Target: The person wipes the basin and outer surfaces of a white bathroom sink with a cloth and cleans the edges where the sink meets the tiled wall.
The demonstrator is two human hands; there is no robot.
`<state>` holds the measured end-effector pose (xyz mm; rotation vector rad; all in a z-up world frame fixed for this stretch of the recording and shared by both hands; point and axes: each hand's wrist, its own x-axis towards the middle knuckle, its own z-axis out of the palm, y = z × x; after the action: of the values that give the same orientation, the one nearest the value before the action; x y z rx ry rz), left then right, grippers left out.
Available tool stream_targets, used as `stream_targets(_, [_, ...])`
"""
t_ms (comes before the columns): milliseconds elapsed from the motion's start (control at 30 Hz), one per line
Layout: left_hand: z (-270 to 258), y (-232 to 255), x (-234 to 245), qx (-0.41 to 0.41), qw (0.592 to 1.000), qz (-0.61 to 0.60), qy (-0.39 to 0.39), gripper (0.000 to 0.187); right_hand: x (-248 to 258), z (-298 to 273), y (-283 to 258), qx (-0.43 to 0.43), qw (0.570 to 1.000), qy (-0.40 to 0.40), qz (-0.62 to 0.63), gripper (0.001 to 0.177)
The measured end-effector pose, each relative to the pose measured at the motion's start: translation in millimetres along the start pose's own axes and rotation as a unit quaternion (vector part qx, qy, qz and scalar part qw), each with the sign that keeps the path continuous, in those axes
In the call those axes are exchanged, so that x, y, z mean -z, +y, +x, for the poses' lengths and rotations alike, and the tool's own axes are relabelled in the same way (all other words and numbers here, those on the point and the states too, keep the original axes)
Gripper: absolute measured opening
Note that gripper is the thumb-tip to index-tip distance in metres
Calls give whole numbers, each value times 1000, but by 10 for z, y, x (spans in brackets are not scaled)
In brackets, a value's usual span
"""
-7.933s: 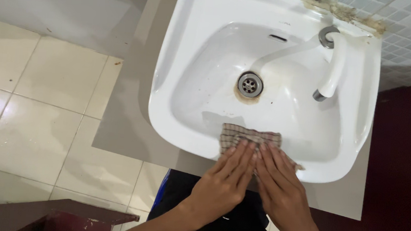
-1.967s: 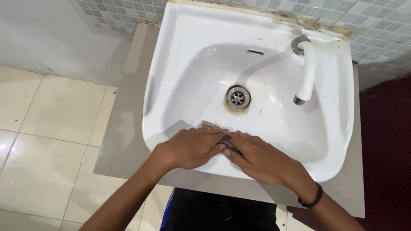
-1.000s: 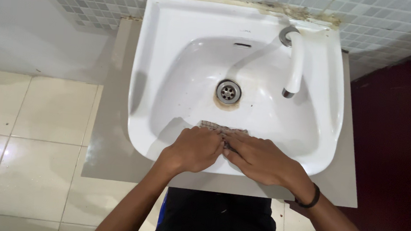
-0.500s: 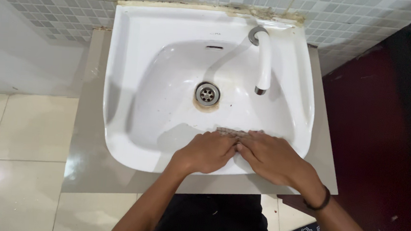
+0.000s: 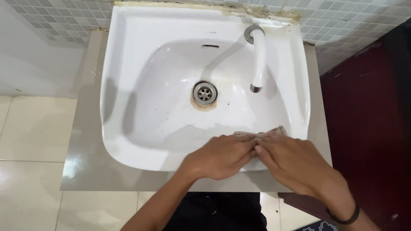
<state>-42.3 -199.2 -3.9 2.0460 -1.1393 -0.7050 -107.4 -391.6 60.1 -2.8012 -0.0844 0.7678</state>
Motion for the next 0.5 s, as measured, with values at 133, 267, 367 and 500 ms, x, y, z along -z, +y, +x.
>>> stream_targets(133, [231,-45,-61,-20,1000,14,-15,47,66,83,-7,0,997,-20,-77,55])
stream_targets(267, [309,-60,83,135,979,40,-145,46,180,339,-168,-55,977,-158,-130,53])
stream_targets(367, [331,-159,138,140,978,55,-147,44,131,502,-155,-39,975,-186,-118,53])
stream_targets(500, [456,-586,45,171,960,79,-209,51,-141,826,22,38,982,-157,-94,63])
